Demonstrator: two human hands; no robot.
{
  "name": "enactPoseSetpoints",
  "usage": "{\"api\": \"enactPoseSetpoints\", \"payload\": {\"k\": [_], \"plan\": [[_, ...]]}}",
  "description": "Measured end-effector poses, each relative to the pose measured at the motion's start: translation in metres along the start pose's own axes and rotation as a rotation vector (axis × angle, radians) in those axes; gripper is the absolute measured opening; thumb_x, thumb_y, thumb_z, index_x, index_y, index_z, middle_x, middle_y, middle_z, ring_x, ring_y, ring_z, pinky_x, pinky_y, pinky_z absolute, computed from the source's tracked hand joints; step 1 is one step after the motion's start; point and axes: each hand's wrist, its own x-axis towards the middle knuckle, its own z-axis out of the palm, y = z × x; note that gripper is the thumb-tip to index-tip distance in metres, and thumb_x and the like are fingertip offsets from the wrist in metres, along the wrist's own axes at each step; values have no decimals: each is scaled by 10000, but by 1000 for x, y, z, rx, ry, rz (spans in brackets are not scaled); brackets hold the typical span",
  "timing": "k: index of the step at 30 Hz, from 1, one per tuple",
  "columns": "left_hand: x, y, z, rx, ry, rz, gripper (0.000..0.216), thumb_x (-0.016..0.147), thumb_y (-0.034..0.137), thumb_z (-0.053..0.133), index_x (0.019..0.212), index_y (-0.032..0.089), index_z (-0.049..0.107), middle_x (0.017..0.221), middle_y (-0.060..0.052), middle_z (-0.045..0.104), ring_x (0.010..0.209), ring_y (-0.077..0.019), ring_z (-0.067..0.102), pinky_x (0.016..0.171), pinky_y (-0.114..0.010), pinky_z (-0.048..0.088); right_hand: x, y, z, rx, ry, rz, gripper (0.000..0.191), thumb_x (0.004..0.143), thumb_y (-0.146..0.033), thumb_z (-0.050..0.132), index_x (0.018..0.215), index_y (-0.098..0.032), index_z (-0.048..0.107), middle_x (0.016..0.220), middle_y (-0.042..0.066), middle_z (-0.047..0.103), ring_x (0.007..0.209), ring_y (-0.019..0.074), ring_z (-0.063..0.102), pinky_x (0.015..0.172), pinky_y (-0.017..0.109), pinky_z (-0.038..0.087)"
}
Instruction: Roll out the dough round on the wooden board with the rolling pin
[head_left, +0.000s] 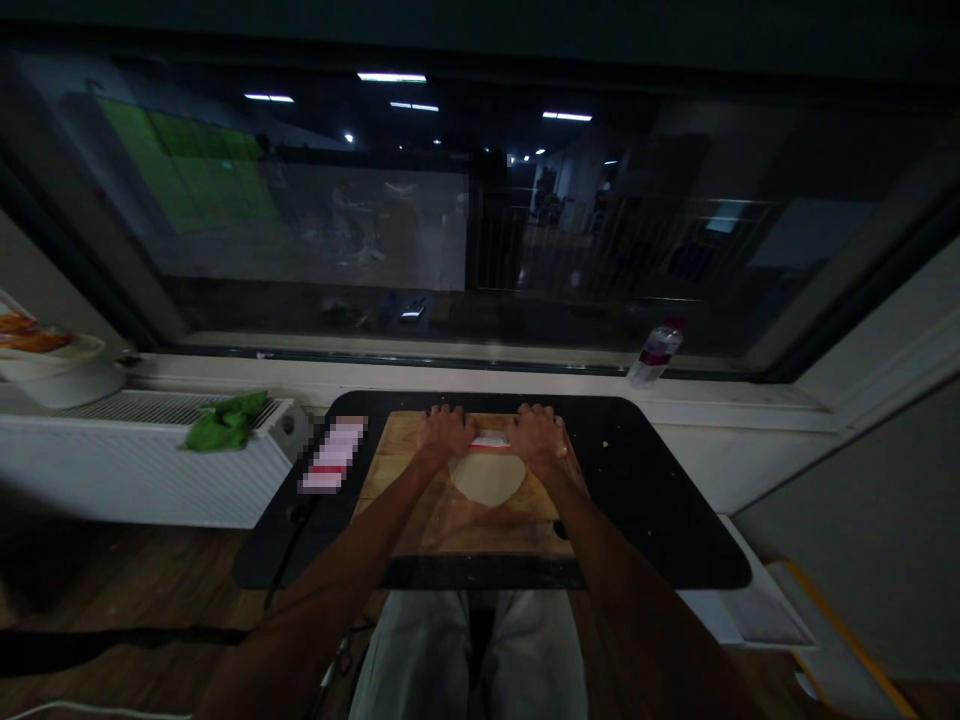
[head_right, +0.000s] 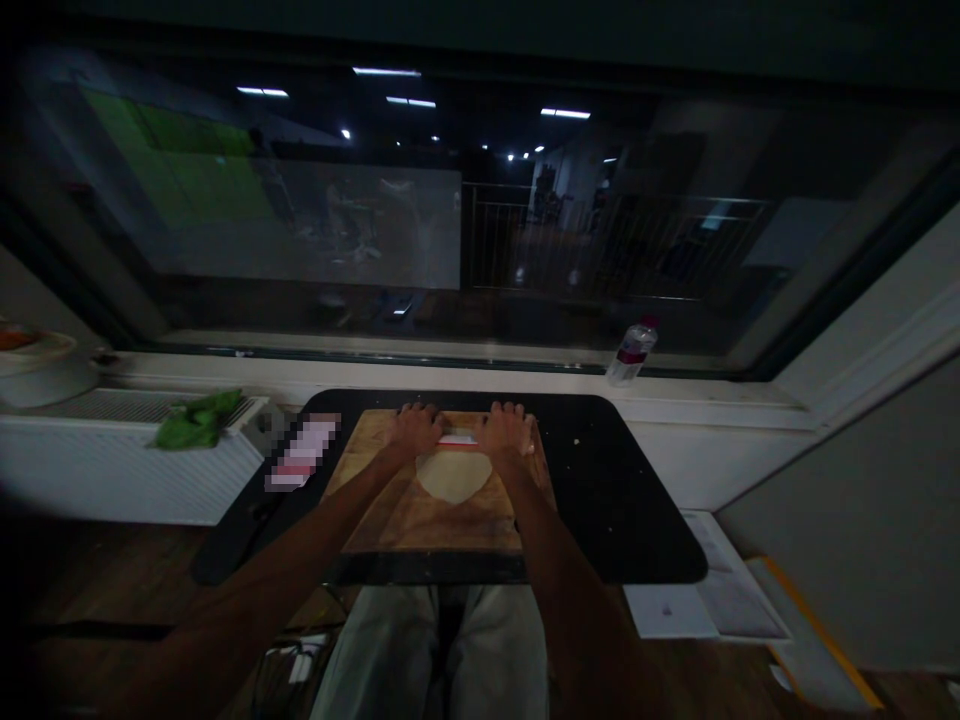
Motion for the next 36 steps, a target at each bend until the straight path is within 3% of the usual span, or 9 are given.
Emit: {"api": "enactPoseSetpoints", "payload": {"k": [7,18,27,36], "plan": [[-8,1,-2,-17,34,31,523,1131,445,382,1329,163,776,1400,-204,757,1333,-378,677,1110,-522,522,-6,3,8,-9,50,-34,441,1111,-378,490,1356,-128,759,1401,211,758,1356,370,620,1130,480,400],[8,1,-4,-33,68,45,546,1126,486,395,1215,158,821,1333,-197,812,1295,-383,724,1169,-590,486,11,1,5,22,22,-43,395,1098,-365,517,1264,-163,812,1344,202,791,1337,351,648,1087,454,452],[26,2,-9,-138,7,-11,543,1116,507,434,1143,165,854,1219,-198,848,1187,-339,800,1022,-422,598,31,-1,4,38,-34,-23,423,1100,-384,512,1261,-169,838,1278,199,828,1318,344,697,1089,441,479],[20,3,-7,-135,39,-30,517,1115,486,455,1189,157,848,1249,-210,838,1218,-344,795,1042,-416,595,28,2,12,-22,-24,-53,427,1114,-361,488,1288,-154,819,1284,199,826,1306,333,734,1078,417,521]]}}
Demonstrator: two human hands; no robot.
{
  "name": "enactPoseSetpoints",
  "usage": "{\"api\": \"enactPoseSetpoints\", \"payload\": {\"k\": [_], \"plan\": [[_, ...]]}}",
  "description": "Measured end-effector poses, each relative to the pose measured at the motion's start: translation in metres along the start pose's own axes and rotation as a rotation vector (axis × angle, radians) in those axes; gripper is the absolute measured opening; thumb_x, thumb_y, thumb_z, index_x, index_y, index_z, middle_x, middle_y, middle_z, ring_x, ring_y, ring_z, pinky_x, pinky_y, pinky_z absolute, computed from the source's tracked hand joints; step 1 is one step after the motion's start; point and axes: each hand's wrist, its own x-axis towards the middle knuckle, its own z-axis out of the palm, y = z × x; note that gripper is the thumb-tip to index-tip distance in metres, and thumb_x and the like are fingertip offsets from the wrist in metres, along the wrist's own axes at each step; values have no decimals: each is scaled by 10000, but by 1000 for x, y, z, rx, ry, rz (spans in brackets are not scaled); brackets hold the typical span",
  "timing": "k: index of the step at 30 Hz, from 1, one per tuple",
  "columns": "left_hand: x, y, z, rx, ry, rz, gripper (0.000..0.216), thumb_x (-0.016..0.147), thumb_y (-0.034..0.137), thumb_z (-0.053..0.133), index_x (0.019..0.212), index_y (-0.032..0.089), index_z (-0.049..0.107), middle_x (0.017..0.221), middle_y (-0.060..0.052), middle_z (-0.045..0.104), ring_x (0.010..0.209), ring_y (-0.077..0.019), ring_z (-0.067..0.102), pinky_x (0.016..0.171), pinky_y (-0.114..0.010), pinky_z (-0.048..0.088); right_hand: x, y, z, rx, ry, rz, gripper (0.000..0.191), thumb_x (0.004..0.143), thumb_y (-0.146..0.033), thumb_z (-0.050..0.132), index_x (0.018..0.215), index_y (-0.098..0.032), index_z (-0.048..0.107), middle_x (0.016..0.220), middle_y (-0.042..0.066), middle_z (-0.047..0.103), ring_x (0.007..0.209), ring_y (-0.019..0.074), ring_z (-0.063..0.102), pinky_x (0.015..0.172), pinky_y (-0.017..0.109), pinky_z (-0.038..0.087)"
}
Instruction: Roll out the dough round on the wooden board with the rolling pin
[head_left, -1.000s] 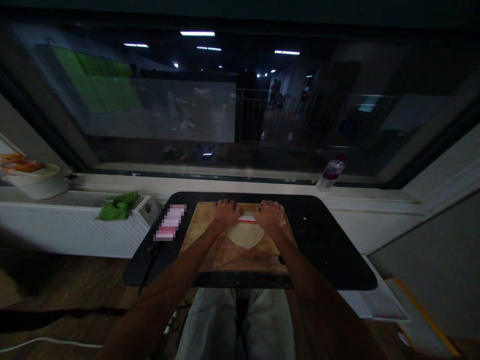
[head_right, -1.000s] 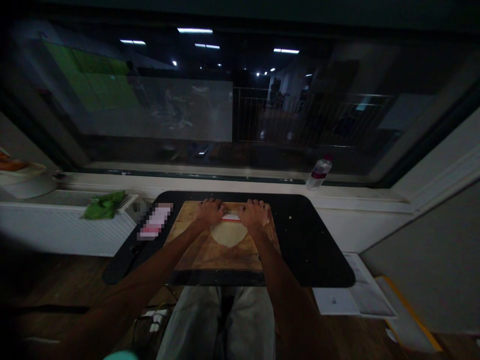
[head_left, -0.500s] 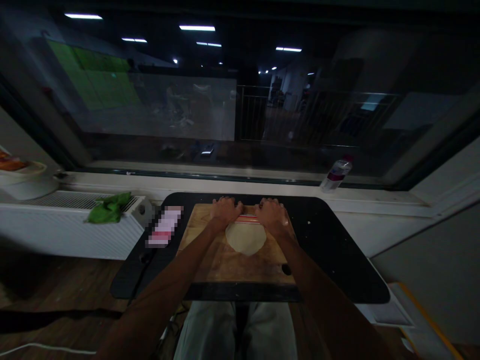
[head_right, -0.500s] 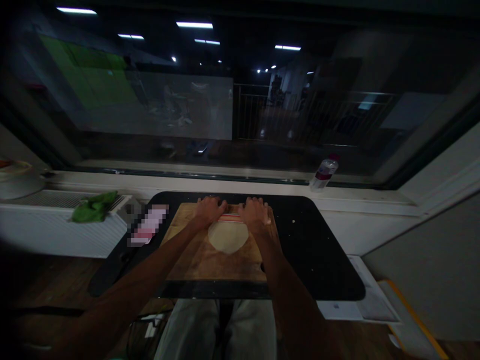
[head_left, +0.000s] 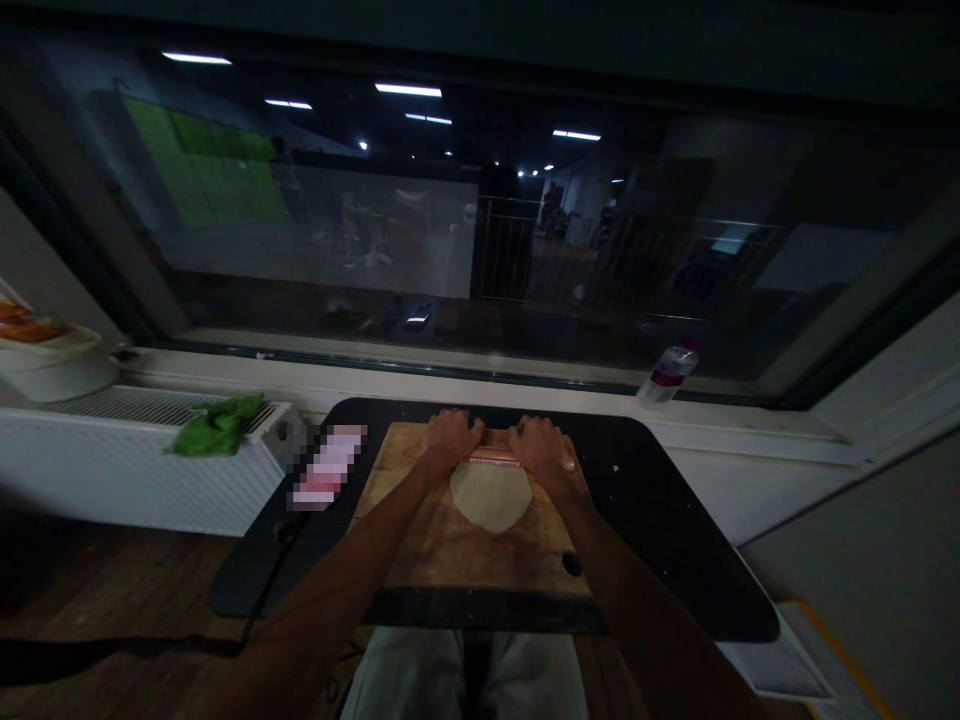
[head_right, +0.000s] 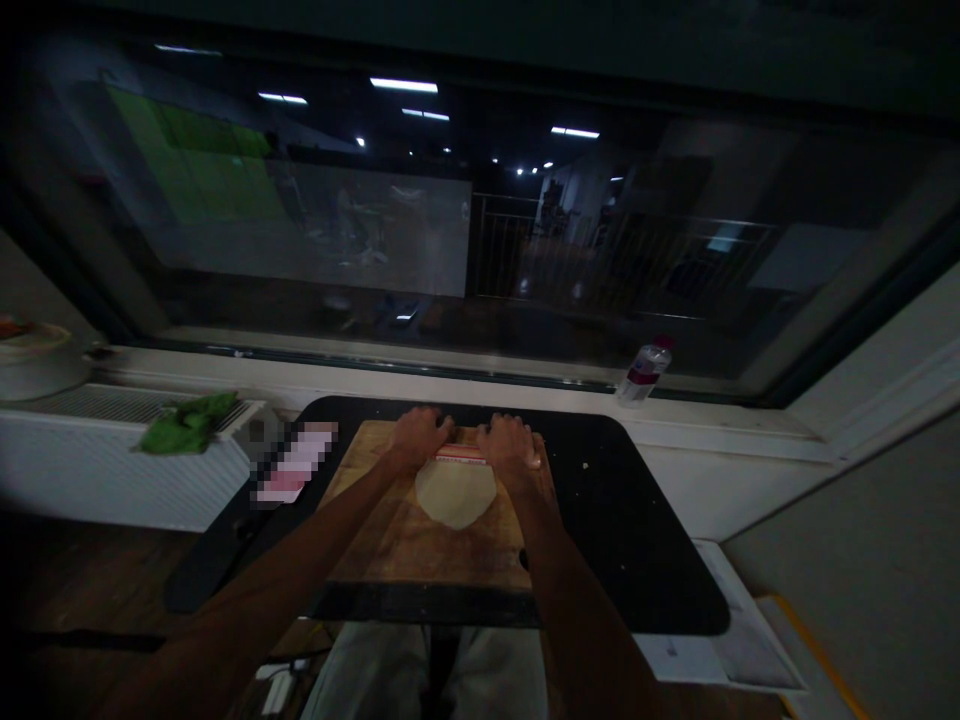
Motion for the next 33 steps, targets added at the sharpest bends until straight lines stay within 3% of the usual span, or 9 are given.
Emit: {"api": "enactPoseSetpoints", "payload": {"k": [9,33], "plan": [[-5,1,1,35,11,30,519,1116,458,438,1201,152,848,1291,-209,827,1273,-350,766,1122,-463,556,-4,1,-3,-36,-54,-54,429,1106,-348,490,1340,-152,792,1375,215,787,1375,351,695,1114,451,509],[2,1,-4,1,3,-40,499,1125,463,455,1148,182,867,1206,-182,852,1129,-315,813,973,-384,612,1,-5,-15,36,-106,-5,461,1124,-403,469,1285,-193,847,1308,188,831,1296,329,758,1104,416,507]]}}
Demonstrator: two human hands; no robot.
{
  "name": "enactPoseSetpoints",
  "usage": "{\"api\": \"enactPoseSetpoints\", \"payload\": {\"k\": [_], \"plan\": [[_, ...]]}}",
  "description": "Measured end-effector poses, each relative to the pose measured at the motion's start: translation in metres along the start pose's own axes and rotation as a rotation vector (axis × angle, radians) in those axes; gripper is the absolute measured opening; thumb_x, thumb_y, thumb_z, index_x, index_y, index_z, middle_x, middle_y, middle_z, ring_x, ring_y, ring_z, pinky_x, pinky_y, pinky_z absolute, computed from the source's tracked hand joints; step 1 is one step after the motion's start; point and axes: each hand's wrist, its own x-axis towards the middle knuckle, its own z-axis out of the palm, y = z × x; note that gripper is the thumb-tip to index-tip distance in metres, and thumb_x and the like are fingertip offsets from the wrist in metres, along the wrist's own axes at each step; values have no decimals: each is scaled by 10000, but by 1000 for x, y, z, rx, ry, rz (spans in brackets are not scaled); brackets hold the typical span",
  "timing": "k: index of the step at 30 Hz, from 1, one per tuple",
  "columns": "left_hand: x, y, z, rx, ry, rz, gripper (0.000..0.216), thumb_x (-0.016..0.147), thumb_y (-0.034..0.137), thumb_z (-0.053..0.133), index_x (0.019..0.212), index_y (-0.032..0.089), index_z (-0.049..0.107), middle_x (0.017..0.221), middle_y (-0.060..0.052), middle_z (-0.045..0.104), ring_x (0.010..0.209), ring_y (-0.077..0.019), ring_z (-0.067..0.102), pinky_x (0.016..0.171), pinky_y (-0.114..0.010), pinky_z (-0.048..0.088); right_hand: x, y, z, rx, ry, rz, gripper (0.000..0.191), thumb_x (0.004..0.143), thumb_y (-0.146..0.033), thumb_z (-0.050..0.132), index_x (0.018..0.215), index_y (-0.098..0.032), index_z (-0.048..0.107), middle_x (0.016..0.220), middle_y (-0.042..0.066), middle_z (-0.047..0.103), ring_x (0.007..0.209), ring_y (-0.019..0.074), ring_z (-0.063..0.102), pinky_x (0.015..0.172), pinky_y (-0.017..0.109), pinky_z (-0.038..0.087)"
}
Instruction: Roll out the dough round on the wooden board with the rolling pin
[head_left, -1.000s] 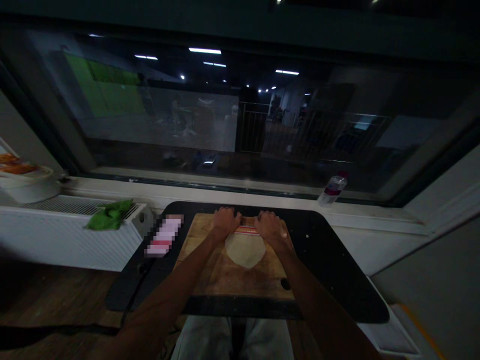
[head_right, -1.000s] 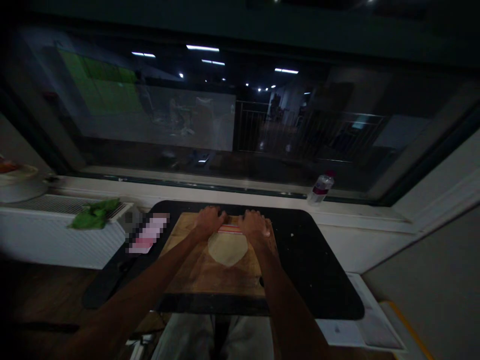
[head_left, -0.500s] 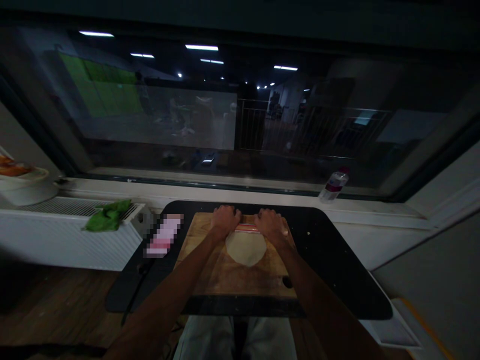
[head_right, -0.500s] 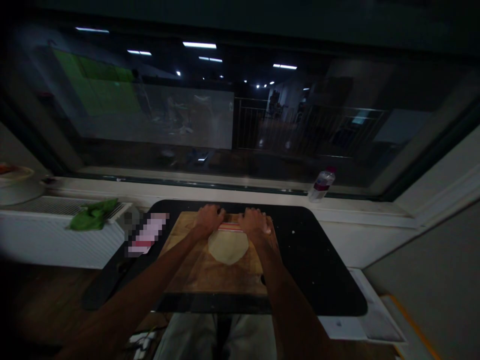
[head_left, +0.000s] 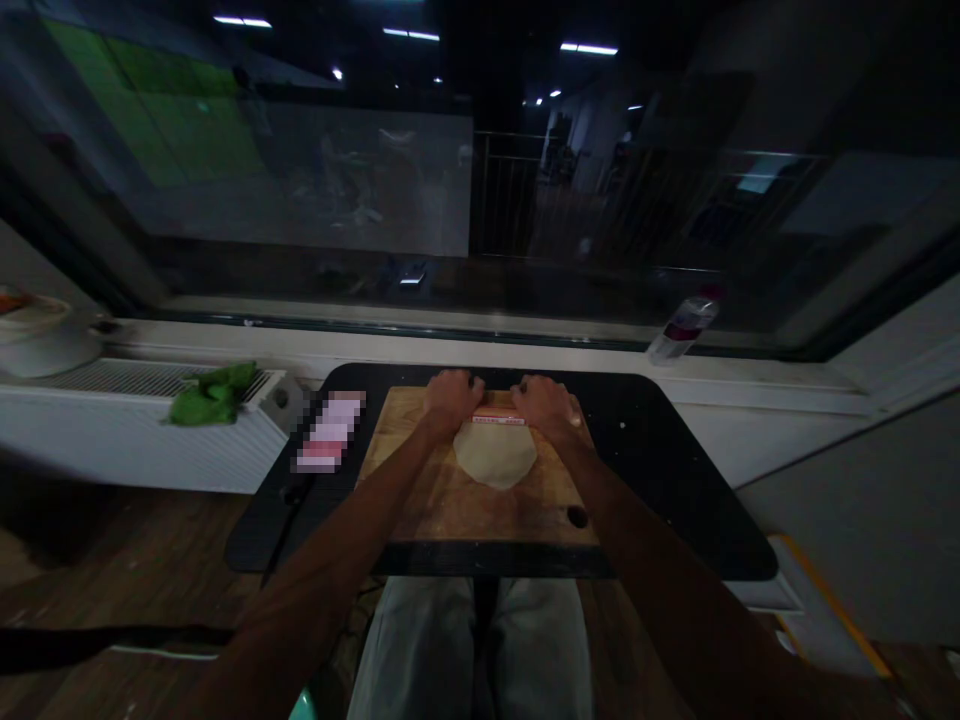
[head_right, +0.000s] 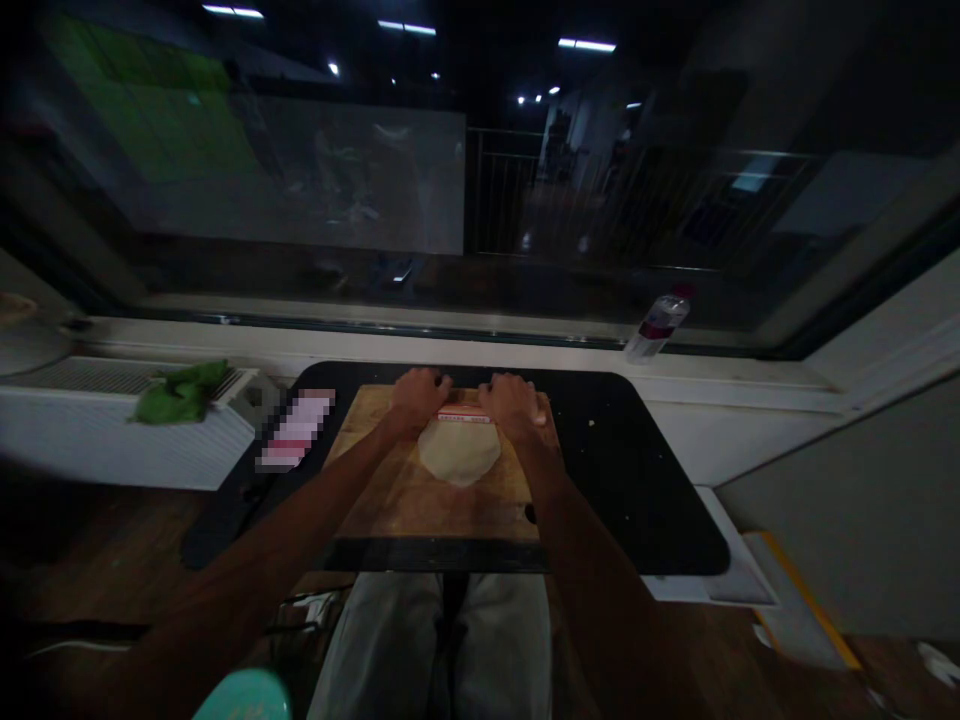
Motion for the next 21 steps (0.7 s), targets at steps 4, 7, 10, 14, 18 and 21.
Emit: {"api": "enactPoseSetpoints", "payload": {"k": [4,7,10,14,18,21], "plan": [[-3,-2,3,27,8,20,500,1120,456,453,1156,175,864,1202,-198,843,1166,-335,795,1030,-428,597,-6,0,0,-32,10,-23,453,1134,-385,458,1293,-178,829,1332,189,819,1310,330,745,1114,429,498],[-4,-5,7,68,9,102,513,1121,450,434,1200,169,855,1281,-205,815,1267,-360,743,1111,-489,561,-11,0,2,-60,37,-42,445,1135,-375,460,1312,-163,809,1340,200,809,1326,337,729,1121,440,492],[-7,-7,10,101,-5,171,516,1125,439,407,1256,181,834,1402,-192,766,1346,-369,680,1162,-538,519,-13,1,5,-71,43,-57,438,1123,-376,471,1324,-161,795,1366,207,792,1343,348,709,1122,454,490],[-12,-6,6,123,-46,173,518,1134,456,389,1300,189,801,1456,-183,726,1389,-371,634,1181,-553,486,-15,3,7,-72,38,-82,444,1110,-351,457,1362,-167,774,1402,210,771,1360,346,685,1136,467,472],[-19,-4,0,131,-89,181,502,1141,477,404,1337,201,774,1484,-192,693,1416,-390,599,1193,-569,452,-18,5,9,-55,34,-89,438,1109,-368,459,1357,-186,771,1423,192,761,1377,344,658,1152,470,447],[-20,-5,-1,116,-116,198,482,1142,480,409,1351,236,768,1499,-180,675,1437,-400,569,1206,-591,421,-17,6,11,-53,26,-100,442,1112,-386,458,1369,-195,762,1441,177,748,1389,346,635,1157,476,438]]}}
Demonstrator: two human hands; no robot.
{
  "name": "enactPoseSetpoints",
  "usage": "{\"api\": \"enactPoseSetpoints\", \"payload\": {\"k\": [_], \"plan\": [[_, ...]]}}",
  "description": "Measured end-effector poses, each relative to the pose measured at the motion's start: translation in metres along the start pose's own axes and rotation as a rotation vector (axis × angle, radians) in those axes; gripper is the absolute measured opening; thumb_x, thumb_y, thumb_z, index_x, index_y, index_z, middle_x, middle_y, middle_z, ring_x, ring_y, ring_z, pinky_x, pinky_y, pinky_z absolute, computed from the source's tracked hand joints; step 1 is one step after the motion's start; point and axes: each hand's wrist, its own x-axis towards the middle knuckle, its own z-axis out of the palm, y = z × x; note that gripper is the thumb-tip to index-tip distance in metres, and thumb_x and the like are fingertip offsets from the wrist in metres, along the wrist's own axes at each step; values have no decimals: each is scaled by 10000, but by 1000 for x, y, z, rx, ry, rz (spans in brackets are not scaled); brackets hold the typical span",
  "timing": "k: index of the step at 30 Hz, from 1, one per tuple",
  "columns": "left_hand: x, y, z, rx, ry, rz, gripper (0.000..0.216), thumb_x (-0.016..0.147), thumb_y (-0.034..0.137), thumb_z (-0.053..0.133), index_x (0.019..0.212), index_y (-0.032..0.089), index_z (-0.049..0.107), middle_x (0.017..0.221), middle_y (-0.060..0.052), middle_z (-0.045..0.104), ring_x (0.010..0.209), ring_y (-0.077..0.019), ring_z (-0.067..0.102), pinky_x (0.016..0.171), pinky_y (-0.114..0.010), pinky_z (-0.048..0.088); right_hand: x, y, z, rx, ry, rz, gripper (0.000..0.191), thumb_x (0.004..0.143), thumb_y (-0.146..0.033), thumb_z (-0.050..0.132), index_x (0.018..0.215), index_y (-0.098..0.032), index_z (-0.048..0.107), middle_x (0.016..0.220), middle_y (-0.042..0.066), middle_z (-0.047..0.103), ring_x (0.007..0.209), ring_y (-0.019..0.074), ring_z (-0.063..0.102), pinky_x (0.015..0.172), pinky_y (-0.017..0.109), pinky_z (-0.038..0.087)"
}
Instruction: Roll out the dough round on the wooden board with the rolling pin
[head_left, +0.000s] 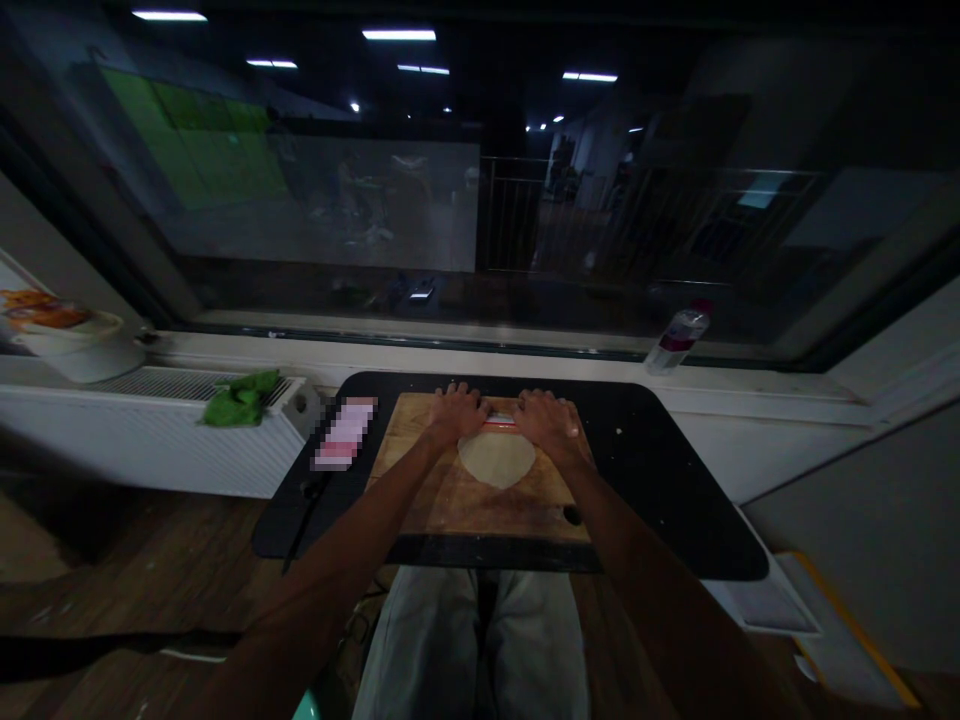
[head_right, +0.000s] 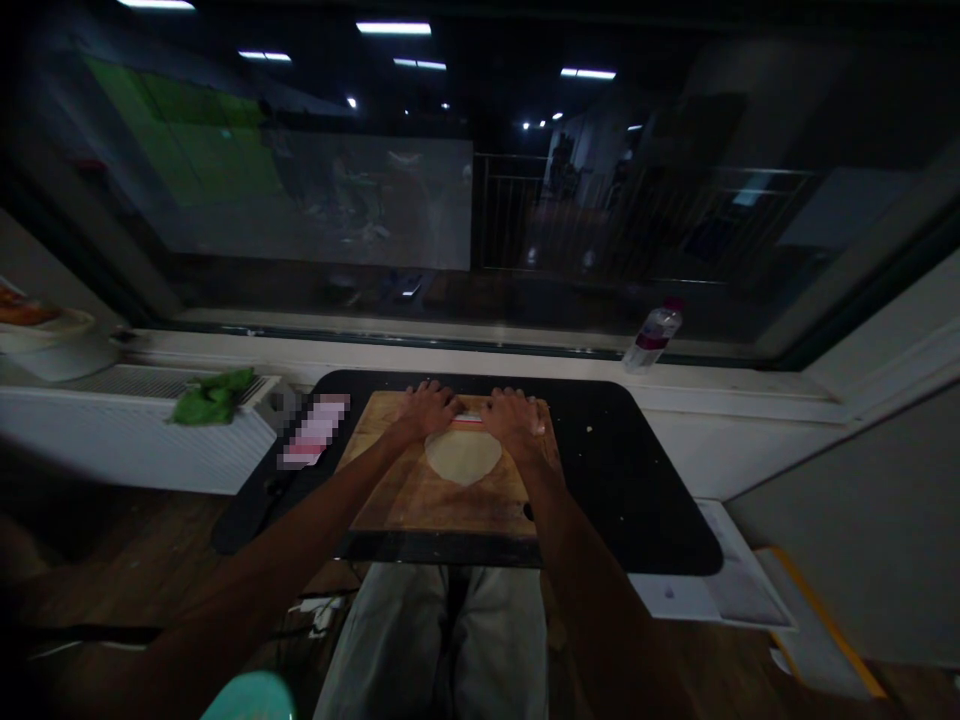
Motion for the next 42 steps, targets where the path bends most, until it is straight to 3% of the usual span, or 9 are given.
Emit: {"api": "enactPoseSetpoints", "payload": {"k": [6,19,29,42], "plan": [[7,-3,0,5,4,27,494,1136,492,403,1337,244,780,1485,-188,673,1414,-406,573,1178,-622,433,6,1,-3,-14,-71,-1,450,1098,-374,468,1427,-216,731,1519,185,672,1428,353,590,1179,525,407],[12,-6,3,-16,24,30,500,1129,506,405,1305,244,794,1440,-160,707,1405,-375,604,1163,-554,491,10,0,-6,-14,-103,31,480,1101,-386,444,1459,-233,726,1521,185,659,1426,361,590,1181,555,408],[11,-3,3,-40,33,8,506,1113,488,419,1288,215,807,1433,-169,720,1405,-373,626,1172,-537,488,9,3,-3,-15,-62,20,432,1096,-385,464,1361,-238,773,1479,172,679,1367,348,620,1159,530,415],[8,-4,0,3,13,14,488,1124,482,421,1301,235,802,1455,-156,707,1418,-369,604,1174,-534,478,10,3,1,-6,-81,-16,489,1123,-418,437,1403,-183,761,1494,221,672,1405,365,601,1171,537,408]]}}
